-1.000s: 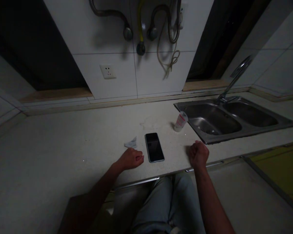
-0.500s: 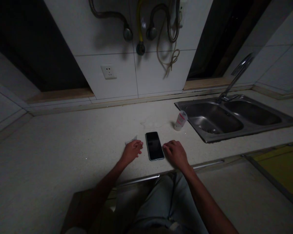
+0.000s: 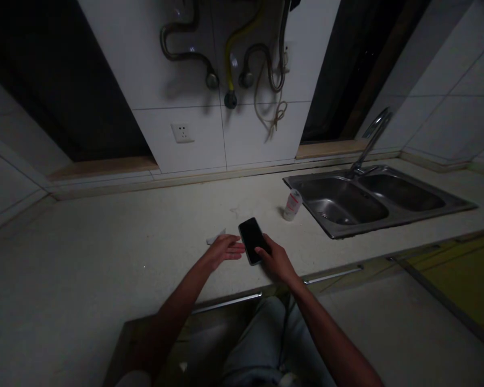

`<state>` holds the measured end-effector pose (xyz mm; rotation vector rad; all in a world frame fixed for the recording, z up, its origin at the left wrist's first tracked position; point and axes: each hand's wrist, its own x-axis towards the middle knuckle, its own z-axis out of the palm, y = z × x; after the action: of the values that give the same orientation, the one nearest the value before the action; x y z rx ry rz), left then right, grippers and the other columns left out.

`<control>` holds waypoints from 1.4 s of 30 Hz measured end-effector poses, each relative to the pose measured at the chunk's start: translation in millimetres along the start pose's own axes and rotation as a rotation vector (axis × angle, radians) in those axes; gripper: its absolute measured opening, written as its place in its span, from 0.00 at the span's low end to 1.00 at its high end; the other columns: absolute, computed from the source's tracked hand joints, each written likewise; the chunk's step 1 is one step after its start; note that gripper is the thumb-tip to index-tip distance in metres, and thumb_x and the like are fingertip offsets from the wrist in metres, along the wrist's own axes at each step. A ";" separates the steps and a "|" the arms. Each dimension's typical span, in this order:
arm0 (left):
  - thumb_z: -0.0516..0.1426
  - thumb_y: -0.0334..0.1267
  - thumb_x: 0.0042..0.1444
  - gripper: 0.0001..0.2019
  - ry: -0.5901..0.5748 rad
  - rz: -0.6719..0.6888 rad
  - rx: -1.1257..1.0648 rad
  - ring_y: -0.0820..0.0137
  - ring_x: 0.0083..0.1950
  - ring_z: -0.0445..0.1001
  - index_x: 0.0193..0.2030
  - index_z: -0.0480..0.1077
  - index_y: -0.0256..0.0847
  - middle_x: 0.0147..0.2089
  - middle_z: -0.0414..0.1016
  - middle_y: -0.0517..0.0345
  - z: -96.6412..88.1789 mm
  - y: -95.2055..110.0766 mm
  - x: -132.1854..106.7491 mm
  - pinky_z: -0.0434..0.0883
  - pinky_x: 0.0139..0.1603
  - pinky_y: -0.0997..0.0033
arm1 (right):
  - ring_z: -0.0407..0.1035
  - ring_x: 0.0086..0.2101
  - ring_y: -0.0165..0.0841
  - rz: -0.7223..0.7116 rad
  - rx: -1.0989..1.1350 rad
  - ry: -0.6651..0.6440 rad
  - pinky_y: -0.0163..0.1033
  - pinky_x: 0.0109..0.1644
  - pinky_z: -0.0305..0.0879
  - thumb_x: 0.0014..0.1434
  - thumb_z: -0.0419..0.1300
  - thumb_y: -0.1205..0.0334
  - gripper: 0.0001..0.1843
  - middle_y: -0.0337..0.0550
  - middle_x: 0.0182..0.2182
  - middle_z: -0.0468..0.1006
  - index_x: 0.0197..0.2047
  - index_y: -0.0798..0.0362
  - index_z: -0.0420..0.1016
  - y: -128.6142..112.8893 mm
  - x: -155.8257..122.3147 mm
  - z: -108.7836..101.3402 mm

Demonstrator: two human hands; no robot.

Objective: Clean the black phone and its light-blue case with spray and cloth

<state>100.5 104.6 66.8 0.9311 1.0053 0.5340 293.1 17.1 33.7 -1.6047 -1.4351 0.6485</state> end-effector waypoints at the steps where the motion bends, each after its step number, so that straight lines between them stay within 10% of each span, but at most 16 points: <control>1: 0.65 0.43 0.51 0.15 -0.030 -0.020 -0.032 0.57 0.41 0.81 0.40 0.69 0.36 0.41 0.81 0.39 -0.7 1.1 2.0 0.75 0.47 0.57 | 0.71 0.48 0.44 -0.010 0.110 0.013 0.45 0.53 0.65 0.61 0.58 0.52 0.25 0.49 0.49 0.79 0.58 0.52 0.72 -0.8 0.1 0.7; 7: 0.65 0.43 0.53 0.17 -0.175 -0.051 -0.224 0.60 0.39 0.80 0.45 0.73 0.35 0.42 0.81 0.42 12.0 1.3 8.3 0.75 0.46 0.58 | 0.74 0.34 0.39 0.246 0.634 0.083 0.38 0.29 0.68 0.52 0.65 0.45 0.35 0.49 0.43 0.81 0.58 0.55 0.71 -10.8 -4.5 20.0; 12: 0.63 0.42 0.57 0.18 -0.316 -0.140 -0.352 0.58 0.40 0.81 0.52 0.73 0.35 0.43 0.81 0.44 11.6 7.4 12.8 0.75 0.47 0.54 | 0.75 0.32 0.38 0.234 0.787 -0.002 0.39 0.29 0.71 0.50 0.69 0.43 0.41 0.48 0.43 0.81 0.62 0.52 0.68 -25.3 -16.1 39.9; 17: 0.57 0.40 0.61 0.16 -0.319 -0.155 -0.505 0.59 0.40 0.81 0.49 0.73 0.29 0.40 0.81 0.41 -1.7 7.0 23.1 0.74 0.50 0.56 | 0.74 0.45 0.44 0.055 0.550 0.019 0.48 0.50 0.71 0.59 0.59 0.39 0.28 0.50 0.47 0.81 0.51 0.52 0.79 -25.2 -6.5 25.0; 20: 0.56 0.40 0.62 0.15 -0.338 -0.162 -0.548 0.59 0.41 0.81 0.48 0.73 0.30 0.39 0.81 0.42 -8.4 4.4 26.5 0.73 0.51 0.54 | 0.72 0.47 0.43 0.028 0.369 0.285 0.48 0.55 0.66 0.61 0.57 0.41 0.26 0.51 0.46 0.81 0.47 0.54 0.81 -14.8 7.9 5.2; 25: 0.54 0.61 0.59 0.30 -0.414 -0.205 -0.576 0.53 0.42 0.81 0.50 0.72 0.32 0.38 0.80 0.40 -16.4 6.3 25.8 0.73 0.49 0.49 | 0.62 0.22 0.31 0.183 0.468 0.370 0.36 0.26 0.58 0.57 0.58 0.39 0.27 0.38 0.20 0.71 0.39 0.57 0.80 8.8 23.9 -13.1; 29: 0.44 0.79 0.48 0.49 -0.486 -0.229 -0.583 0.47 0.42 0.80 0.50 0.72 0.30 0.38 0.80 0.36 -17.7 8.2 26.6 0.72 0.49 0.42 | 0.56 0.20 0.28 0.199 0.483 0.396 0.34 0.23 0.50 0.57 0.59 0.41 0.24 0.33 0.18 0.64 0.38 0.56 0.78 16.3 23.2 -12.4; 42: 0.40 0.76 0.54 0.46 -0.311 -0.046 -0.640 0.54 0.35 0.80 0.49 0.73 0.31 0.35 0.79 0.39 -18.9 15.7 28.5 0.74 0.43 0.49 | 0.63 0.25 0.34 0.153 0.260 0.327 0.38 0.31 0.58 0.58 0.57 0.44 0.23 0.39 0.21 0.71 0.38 0.56 0.80 10.2 14.4 -11.7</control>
<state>97.3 141.9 62.6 0.3979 0.5168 0.6005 311.0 28.4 33.1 -1.5394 -0.9571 0.5997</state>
